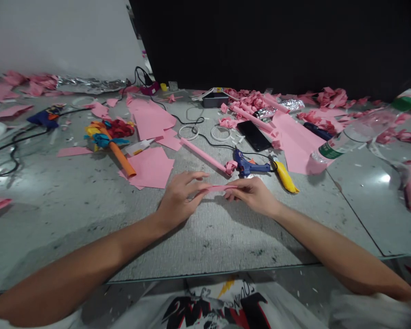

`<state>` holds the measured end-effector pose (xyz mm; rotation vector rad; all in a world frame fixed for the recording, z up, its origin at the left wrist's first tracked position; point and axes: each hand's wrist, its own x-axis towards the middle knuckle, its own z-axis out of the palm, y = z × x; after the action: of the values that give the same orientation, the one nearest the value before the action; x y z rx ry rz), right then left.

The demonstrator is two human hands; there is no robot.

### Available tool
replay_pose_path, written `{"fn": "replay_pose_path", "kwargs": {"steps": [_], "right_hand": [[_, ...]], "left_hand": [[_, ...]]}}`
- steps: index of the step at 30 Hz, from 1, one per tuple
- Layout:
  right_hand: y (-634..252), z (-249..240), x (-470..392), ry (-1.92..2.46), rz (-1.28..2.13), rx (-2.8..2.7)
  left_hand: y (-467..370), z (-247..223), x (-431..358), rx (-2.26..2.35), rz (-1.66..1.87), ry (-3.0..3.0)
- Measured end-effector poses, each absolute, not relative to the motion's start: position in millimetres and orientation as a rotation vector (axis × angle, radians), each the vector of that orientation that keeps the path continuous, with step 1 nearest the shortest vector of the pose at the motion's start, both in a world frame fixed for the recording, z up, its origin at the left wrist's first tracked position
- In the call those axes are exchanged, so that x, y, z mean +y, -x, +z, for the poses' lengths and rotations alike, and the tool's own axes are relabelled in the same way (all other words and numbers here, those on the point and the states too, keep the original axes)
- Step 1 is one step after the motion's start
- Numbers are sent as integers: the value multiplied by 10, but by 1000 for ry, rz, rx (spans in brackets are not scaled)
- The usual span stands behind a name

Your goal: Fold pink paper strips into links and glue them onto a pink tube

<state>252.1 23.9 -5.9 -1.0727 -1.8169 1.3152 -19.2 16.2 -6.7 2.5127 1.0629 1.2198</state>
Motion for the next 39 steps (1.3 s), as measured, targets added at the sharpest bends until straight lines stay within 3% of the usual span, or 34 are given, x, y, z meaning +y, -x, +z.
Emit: {"fn": "replay_pose_path", "kwargs": {"steps": [39], "right_hand": [[-2513, 82, 267, 1036, 1638, -1583]], "left_hand": [[299, -49, 269, 933, 1377, -2644]]}}
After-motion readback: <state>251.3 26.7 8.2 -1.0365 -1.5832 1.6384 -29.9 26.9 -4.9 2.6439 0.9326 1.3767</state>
